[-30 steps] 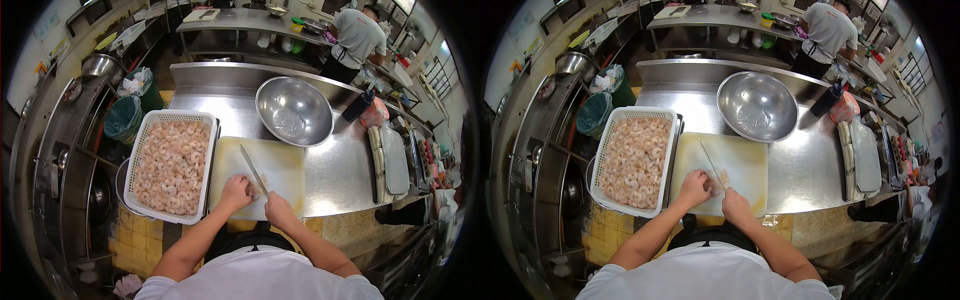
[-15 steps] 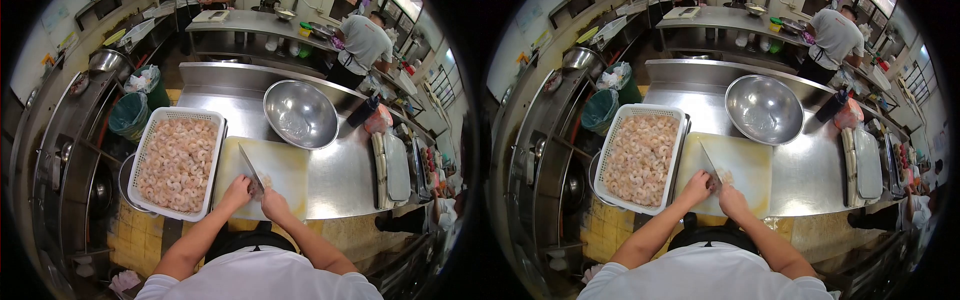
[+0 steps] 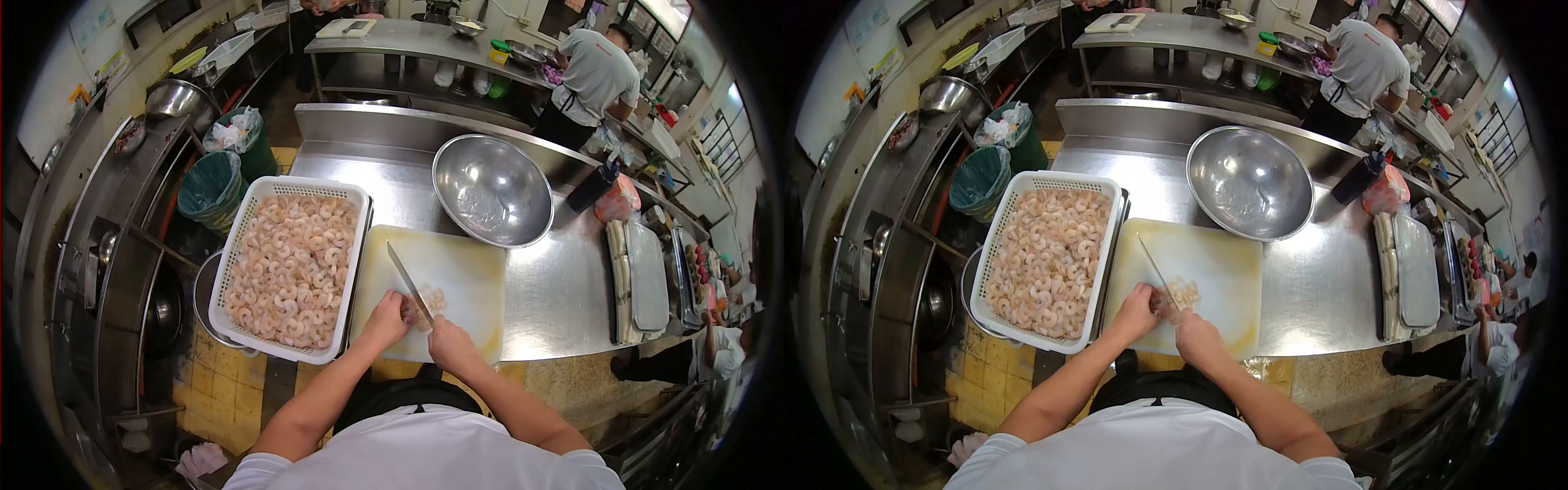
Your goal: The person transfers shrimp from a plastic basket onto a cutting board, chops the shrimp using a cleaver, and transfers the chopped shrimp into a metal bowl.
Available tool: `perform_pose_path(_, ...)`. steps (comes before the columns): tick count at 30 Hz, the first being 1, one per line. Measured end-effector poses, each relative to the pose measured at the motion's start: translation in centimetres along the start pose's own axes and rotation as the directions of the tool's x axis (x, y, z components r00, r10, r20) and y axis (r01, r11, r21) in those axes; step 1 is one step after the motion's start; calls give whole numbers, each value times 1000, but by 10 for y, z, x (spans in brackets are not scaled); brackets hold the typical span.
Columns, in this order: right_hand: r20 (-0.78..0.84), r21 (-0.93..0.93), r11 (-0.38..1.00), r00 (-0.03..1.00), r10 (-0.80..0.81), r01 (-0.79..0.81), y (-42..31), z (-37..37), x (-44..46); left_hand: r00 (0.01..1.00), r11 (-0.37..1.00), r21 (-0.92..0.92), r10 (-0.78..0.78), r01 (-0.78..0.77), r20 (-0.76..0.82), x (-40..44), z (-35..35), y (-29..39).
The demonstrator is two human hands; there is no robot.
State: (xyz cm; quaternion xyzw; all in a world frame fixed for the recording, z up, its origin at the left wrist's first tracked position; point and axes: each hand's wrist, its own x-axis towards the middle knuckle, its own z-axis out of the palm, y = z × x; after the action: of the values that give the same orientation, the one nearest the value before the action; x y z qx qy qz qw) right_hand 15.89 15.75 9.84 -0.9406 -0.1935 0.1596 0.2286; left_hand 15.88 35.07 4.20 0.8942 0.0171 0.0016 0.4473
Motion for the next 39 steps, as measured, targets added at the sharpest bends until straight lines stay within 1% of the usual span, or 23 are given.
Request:
perform_pose_path(1,-9,-3,1000,1000,-10,10,1,8,2,1000,1000,-4,-27,27,-11,-2,2,0)
perform_pose_path(4,-14,-8,1000,1000,18,-18,-6,6,17,996,999,27,30,-28,-80,-1,6,-11)
perform_pose_path(7,7,58,997,999,50,-51,-22,-25,-3,994,998,7,63,-62,-85,-3,5,-13)
perform_pose_path(10,7,46,998,999,45,-45,-3,-3,-4,995,1000,-10,29,-30,-95,-6,2,-8)
perform_pose_path(13,-45,21,1000,999,-11,12,-8,1,13,997,997,82,19,-13,-76,-8,-2,-3)
perform_pose_path(16,3,77,996,999,39,-39,-25,-28,-2,997,1000,-4,-7,6,-72,-6,5,-12)
perform_pose_path(19,12,67,995,998,68,-69,-18,-17,-11,995,994,-108,4,-15,-102,-7,12,-18)
perform_pose_path(22,-13,28,1000,1000,5,-4,-8,3,7,994,994,-107,-35,24,-102,-8,10,-10)
perform_pose_path(23,-18,32,999,1000,12,-11,-4,5,6,994,995,-99,-36,26,-105,-9,9,-10)
perform_pose_path(25,-33,36,999,999,28,-27,-12,-16,2,993,996,-87,-32,22,-112,-8,9,-9)
perform_pose_path(28,-90,31,997,993,79,-76,2,-11,3,991,990,-139,-55,38,-118,-9,10,-4)
perform_pose_path(32,-65,22,998,996,62,-61,12,-5,15,992,991,-131,-38,22,-122,-6,15,-8)
perform_pose_path(34,-82,41,998,996,42,-39,1,-23,5,994,992,-125,-29,15,-109,-4,10,-3)
perform_pose_path(37,-48,62,995,996,76,-73,13,-4,4,982,992,-123,-22,-1,-185,-5,20,-13)
perform_pose_path(39,-59,41,997,996,70,-68,12,-8,11,982,992,-125,-8,-16,-190,-2,22,-13)
